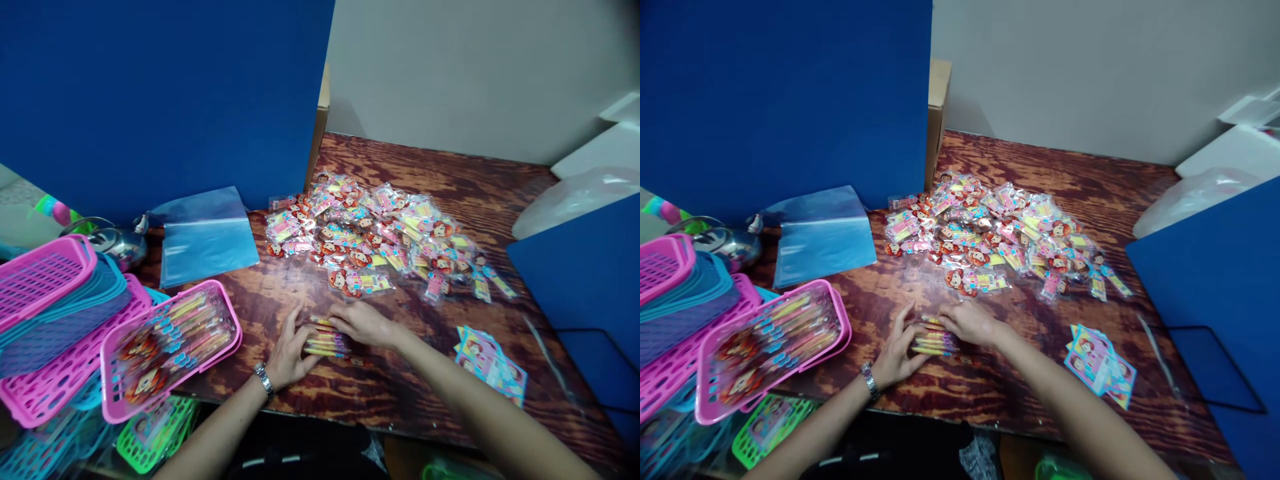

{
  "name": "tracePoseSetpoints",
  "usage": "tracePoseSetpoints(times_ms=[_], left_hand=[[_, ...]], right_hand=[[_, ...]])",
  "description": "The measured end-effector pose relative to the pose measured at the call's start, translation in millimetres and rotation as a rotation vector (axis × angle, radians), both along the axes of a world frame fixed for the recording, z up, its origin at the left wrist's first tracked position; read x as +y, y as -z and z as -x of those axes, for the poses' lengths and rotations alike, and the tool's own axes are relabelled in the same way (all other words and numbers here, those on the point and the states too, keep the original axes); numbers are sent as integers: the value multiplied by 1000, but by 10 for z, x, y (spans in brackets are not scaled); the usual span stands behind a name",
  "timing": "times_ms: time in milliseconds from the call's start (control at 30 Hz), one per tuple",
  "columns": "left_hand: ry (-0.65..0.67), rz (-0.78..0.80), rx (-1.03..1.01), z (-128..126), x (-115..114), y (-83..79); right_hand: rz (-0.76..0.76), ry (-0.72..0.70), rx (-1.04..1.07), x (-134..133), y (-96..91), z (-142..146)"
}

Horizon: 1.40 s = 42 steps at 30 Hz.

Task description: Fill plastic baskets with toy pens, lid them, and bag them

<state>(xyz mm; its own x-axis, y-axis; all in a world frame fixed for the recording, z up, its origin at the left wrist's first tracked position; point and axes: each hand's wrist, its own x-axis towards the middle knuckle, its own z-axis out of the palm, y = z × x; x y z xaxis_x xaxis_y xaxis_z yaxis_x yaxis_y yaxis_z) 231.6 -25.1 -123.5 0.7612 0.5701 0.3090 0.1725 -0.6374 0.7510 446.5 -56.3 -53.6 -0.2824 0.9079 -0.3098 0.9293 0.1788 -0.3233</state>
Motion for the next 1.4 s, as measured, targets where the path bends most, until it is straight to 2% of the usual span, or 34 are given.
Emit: tracePoseSetpoints(times_ms=[267,467,667,1000,1233,1400], left_hand=[[16,-48,13,20,-6,19],[4,-95,1,37,-30,43],[5,-71,13,33,-28,46],[7,-34,12,36,-34,37],[21,-23,12,34,-33,47],[19,-27,2,39,-43,53]], right_hand=[[12,40,97,-45,-36,-1],[-136,46,31,-90,94,-1],[-170,-14,29,-136,155,-60],[-7,58,203,-185,-47,-5],[34,54,200,-209,-46,-10],[-11,58,197,-185,-42,0]])
